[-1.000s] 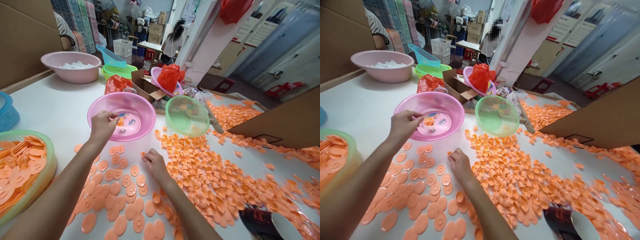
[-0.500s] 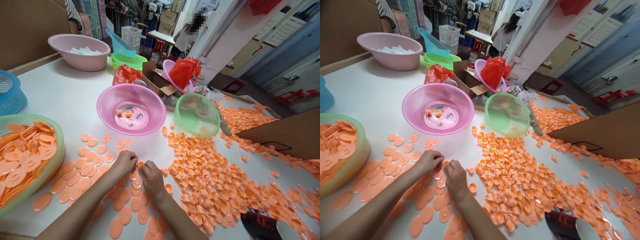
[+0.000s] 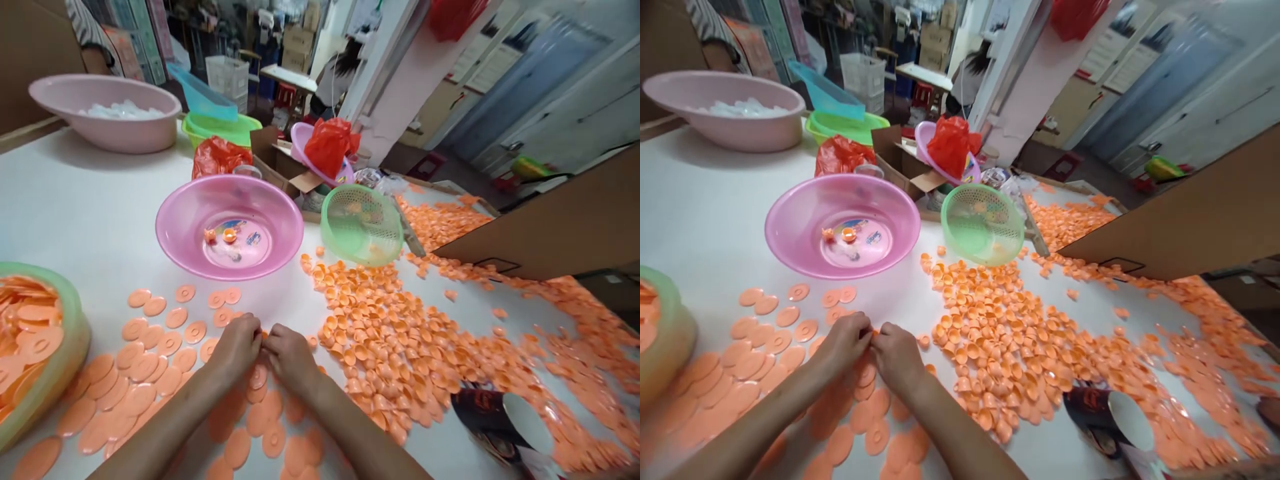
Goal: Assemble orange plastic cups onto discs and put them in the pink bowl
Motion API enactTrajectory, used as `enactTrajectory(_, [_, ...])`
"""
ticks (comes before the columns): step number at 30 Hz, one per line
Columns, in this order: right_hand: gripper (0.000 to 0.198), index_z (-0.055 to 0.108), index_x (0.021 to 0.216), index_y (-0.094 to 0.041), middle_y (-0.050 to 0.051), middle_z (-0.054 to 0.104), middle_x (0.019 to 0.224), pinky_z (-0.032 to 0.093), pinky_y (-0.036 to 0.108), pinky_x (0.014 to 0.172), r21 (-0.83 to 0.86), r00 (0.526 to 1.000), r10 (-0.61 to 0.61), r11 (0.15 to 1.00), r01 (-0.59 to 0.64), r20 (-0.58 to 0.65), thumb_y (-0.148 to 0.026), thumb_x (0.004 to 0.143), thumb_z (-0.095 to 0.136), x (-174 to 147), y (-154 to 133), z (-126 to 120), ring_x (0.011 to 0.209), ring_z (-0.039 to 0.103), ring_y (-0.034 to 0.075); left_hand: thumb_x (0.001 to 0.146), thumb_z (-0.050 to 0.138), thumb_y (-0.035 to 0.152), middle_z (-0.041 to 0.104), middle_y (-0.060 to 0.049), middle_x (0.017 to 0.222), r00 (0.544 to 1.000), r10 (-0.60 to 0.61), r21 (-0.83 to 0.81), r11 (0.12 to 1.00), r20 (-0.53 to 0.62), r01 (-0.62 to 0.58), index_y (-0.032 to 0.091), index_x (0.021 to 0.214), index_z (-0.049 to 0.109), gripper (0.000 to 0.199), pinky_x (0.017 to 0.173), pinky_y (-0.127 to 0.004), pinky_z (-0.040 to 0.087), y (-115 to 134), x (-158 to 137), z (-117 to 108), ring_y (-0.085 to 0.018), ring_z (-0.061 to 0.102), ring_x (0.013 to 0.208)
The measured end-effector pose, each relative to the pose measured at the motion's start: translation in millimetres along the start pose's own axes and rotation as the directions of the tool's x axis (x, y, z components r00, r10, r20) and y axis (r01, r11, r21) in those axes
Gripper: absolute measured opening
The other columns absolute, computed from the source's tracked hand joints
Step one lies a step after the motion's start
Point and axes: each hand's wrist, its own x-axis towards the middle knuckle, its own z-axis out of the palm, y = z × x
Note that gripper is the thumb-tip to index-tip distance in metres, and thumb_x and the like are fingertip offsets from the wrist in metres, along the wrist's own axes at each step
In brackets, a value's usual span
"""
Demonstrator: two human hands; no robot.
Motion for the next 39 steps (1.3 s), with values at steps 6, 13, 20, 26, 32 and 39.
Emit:
enactTrajectory(6, [0.021, 0.073, 0.090, -0.018, 0.005, 0.072, 0.085, 0.048, 0.029, 0.073, 0.050, 0.903, 0.293, 0.955, -0.293, -0.314, -0.024, 0.090, 0.053, 73.7, 58.6, -65.4, 0.079, 0.064, 0.018, 0.077, 0.054, 0.021, 0.055, 0.002, 0.059, 0.882, 0.084, 0.034, 0.996, -0.464, -0.077, 0.018, 0.060, 0.058, 0.017, 0.059, -0.024, 0.037, 39.9, 53.5, -97.1, -0.012, 0.051, 0.058])
enactTrajectory(13, [0.018, 0.072, 0.095, -0.014, 0.012, 0.069, 0.090, 0.040, 0.032, 0.081, -0.348, 0.918, 0.340, 0.851, -0.394, -0.206, -0.011, 0.079, 0.064, 128.9, 107.8, -63.3, 0.094, 0.058, 0.024, 0.078, 0.059, 0.033, 0.062, 0.001, 0.063, 0.893, 0.022, 0.079, 0.997, -0.449, 0.015, 0.020, 0.071, 0.068, 0.017, 0.060, -0.026, 0.043, 44.6, 59.4, -156.2, -0.012, 0.055, 0.056])
enactTrajectory(20, [0.017, 0.067, 0.101, -0.015, 0.008, 0.068, 0.088, 0.038, 0.034, 0.082, -0.355, 0.936, 0.275, 0.871, -0.339, -0.219, -0.015, 0.086, 0.060, 68.4, 86.2, -49.3, 0.086, 0.057, 0.022, 0.079, 0.053, 0.013, 0.067, -0.009, 0.100, 0.989, -0.018, 0.315, 0.947, -0.147, 0.064, 0.020, 0.086, 0.069, 0.019, 0.080, -0.037, 0.041, -24.1, 16.5, -50.1, -0.026, 0.056, 0.098])
enactTrajectory(26, [0.014, 0.070, 0.082, -0.022, 0.005, 0.062, 0.092, 0.042, 0.033, 0.082, -0.121, 0.966, 0.078, 0.986, -0.111, -0.246, -0.014, 0.087, 0.060, 32.5, 55.7, -38.5, 0.092, 0.051, 0.021, 0.086, 0.053, 0.018, 0.064, -0.005, 0.095, 0.990, 0.068, 0.274, 0.961, -0.121, -0.033, 0.021, 0.077, 0.067, 0.017, 0.083, -0.041, 0.029, -18.5, 30.9, -15.0, -0.024, 0.051, 0.099])
enactTrajectory(32, [0.019, 0.066, 0.081, -0.021, 0.003, 0.053, 0.082, 0.042, 0.029, 0.071, -0.103, 0.992, 0.049, 0.993, -0.062, -0.118, -0.008, 0.089, 0.054, 27.4, 32.8, -14.6, 0.083, 0.049, 0.018, 0.082, 0.058, 0.021, 0.065, -0.006, 0.090, 0.998, 0.003, 0.159, 0.987, -0.063, 0.007, 0.022, 0.084, 0.069, 0.011, 0.081, -0.039, 0.030, -3.5, 28.3, 0.1, -0.024, 0.053, 0.096])
enactTrajectory(39, [0.025, 0.061, 0.077, -0.021, 0.003, 0.054, 0.078, 0.039, 0.029, 0.067, -0.182, 0.998, -0.018, 0.983, 0.008, -0.055, -0.005, 0.090, 0.046, 39.7, 23.7, 5.5, 0.078, 0.047, 0.019, 0.079, 0.061, 0.024, 0.069, -0.005, 0.084, 0.994, -0.100, 0.093, 0.990, -0.053, 0.104, 0.021, 0.081, 0.073, 0.012, 0.084, -0.037, 0.037, -12.8, 38.8, 2.3, -0.023, 0.057, 0.092])
